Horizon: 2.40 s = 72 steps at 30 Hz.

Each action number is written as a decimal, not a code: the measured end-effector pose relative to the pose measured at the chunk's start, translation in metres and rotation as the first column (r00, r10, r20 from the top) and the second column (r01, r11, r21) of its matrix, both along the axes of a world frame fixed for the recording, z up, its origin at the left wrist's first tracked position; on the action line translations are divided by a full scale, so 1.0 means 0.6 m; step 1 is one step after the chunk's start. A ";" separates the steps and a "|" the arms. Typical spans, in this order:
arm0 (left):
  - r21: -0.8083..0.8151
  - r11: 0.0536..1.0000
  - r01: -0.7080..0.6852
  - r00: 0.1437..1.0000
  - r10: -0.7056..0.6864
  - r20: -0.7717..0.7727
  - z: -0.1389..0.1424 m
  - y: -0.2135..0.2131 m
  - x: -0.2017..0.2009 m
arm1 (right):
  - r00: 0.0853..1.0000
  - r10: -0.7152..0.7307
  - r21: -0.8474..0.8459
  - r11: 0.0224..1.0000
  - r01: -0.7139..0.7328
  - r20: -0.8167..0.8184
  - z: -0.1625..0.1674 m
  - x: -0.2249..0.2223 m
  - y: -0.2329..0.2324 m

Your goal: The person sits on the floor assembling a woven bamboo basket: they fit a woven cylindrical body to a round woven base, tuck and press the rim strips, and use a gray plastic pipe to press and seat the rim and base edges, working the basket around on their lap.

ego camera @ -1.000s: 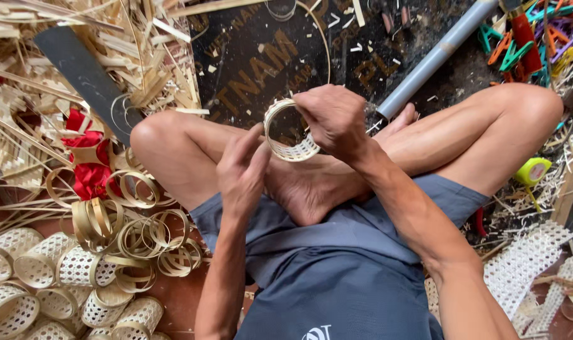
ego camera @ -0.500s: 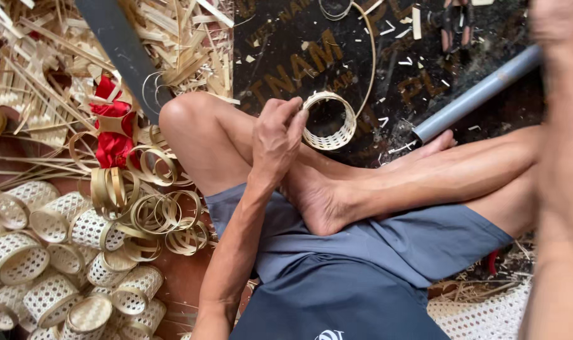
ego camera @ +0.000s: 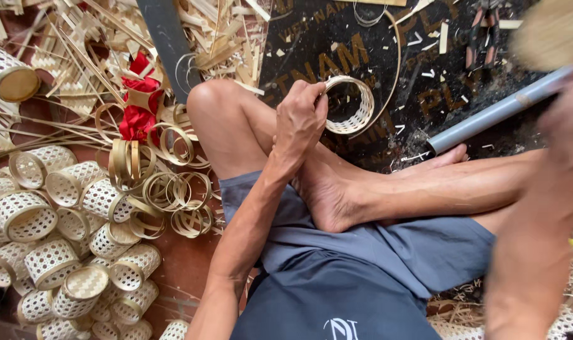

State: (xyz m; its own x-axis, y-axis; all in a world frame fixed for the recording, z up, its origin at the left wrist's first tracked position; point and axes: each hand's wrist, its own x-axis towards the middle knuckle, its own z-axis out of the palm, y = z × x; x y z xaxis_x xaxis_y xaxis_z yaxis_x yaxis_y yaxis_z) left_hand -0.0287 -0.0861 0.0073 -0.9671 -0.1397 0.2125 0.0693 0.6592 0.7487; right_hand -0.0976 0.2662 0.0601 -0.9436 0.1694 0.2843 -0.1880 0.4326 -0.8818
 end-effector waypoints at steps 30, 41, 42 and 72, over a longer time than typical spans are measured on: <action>0.462 0.886 0.046 0.911 -0.227 0.344 -0.031 -0.047 0.017 | 0.925 0.061 -0.571 0.802 0.178 0.375 -0.104 0.181 -0.299; 0.296 0.947 0.125 0.943 -0.206 0.262 -0.015 -0.033 0.015 | 0.928 0.108 -0.578 0.806 0.128 0.357 -0.122 0.170 -0.286; 0.286 0.950 0.124 0.944 -0.202 0.263 -0.012 -0.031 0.016 | 0.930 0.108 -0.561 0.819 0.117 0.352 -0.122 0.170 -0.285; 0.227 0.970 0.092 0.934 -0.163 0.317 -0.026 0.004 0.011 | 0.939 0.088 -0.408 0.911 0.059 0.333 -0.131 0.154 -0.321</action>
